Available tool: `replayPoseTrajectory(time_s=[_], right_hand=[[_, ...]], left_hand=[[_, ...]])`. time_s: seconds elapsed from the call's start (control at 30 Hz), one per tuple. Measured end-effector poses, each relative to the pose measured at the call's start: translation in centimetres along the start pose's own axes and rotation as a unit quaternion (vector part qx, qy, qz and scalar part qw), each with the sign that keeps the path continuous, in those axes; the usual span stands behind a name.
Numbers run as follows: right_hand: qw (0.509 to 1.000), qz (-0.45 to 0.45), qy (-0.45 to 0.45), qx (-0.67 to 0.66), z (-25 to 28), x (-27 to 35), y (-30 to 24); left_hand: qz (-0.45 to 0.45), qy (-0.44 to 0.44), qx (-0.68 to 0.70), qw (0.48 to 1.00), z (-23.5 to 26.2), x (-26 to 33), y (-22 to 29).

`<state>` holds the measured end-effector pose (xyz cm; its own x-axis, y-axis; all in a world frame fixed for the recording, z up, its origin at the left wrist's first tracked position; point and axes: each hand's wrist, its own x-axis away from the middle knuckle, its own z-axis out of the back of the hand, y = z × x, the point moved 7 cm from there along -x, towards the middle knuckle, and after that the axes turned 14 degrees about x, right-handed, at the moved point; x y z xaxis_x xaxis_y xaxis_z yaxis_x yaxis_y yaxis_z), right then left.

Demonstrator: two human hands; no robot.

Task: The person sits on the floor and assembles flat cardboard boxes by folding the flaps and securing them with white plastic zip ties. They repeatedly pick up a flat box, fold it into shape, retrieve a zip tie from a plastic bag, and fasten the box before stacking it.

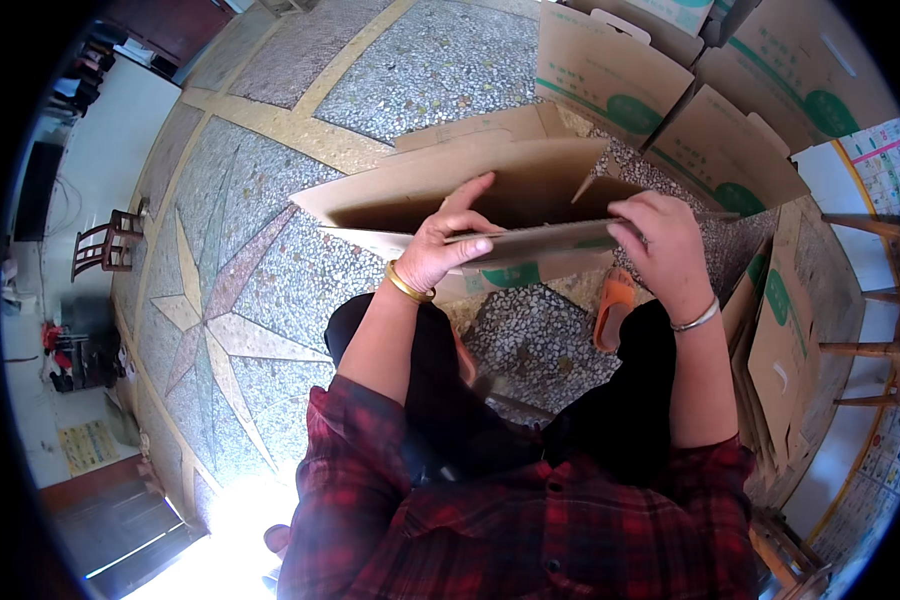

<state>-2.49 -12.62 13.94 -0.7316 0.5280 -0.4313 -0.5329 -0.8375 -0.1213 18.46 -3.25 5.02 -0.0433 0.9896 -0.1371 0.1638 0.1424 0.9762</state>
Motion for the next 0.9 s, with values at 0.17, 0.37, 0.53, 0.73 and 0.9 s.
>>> replayPoseTrajectory(time_s=[0.17, 0.37, 0.53, 0.73, 0.9], right_hand=[[0.995, 0.031, -0.083, -0.047, -0.4, 1.7, -1.9], [0.985, 0.089, -0.136, -0.061, -0.9, 3.8, -5.4], [0.985, 0.082, -0.145, -0.039, -1.1, 4.2, -7.5], [0.968, 0.040, -0.247, -0.009, -2.7, 4.6, -7.5], [0.962, 0.029, -0.269, -0.018, -3.6, 3.9, -8.4]], left_hand=[[0.039, -0.059, -0.133, 0.989, -0.2, 2.0, 0.5], [0.066, -0.095, -0.255, 0.960, -0.3, 7.2, 0.5], [0.104, -0.048, -0.265, 0.957, 0.8, 11.7, 2.9], [0.037, 0.157, -0.042, 0.986, 5.6, 17.2, 4.3], [0.055, 0.366, 0.062, 0.927, 13.9, 26.2, 0.8]])
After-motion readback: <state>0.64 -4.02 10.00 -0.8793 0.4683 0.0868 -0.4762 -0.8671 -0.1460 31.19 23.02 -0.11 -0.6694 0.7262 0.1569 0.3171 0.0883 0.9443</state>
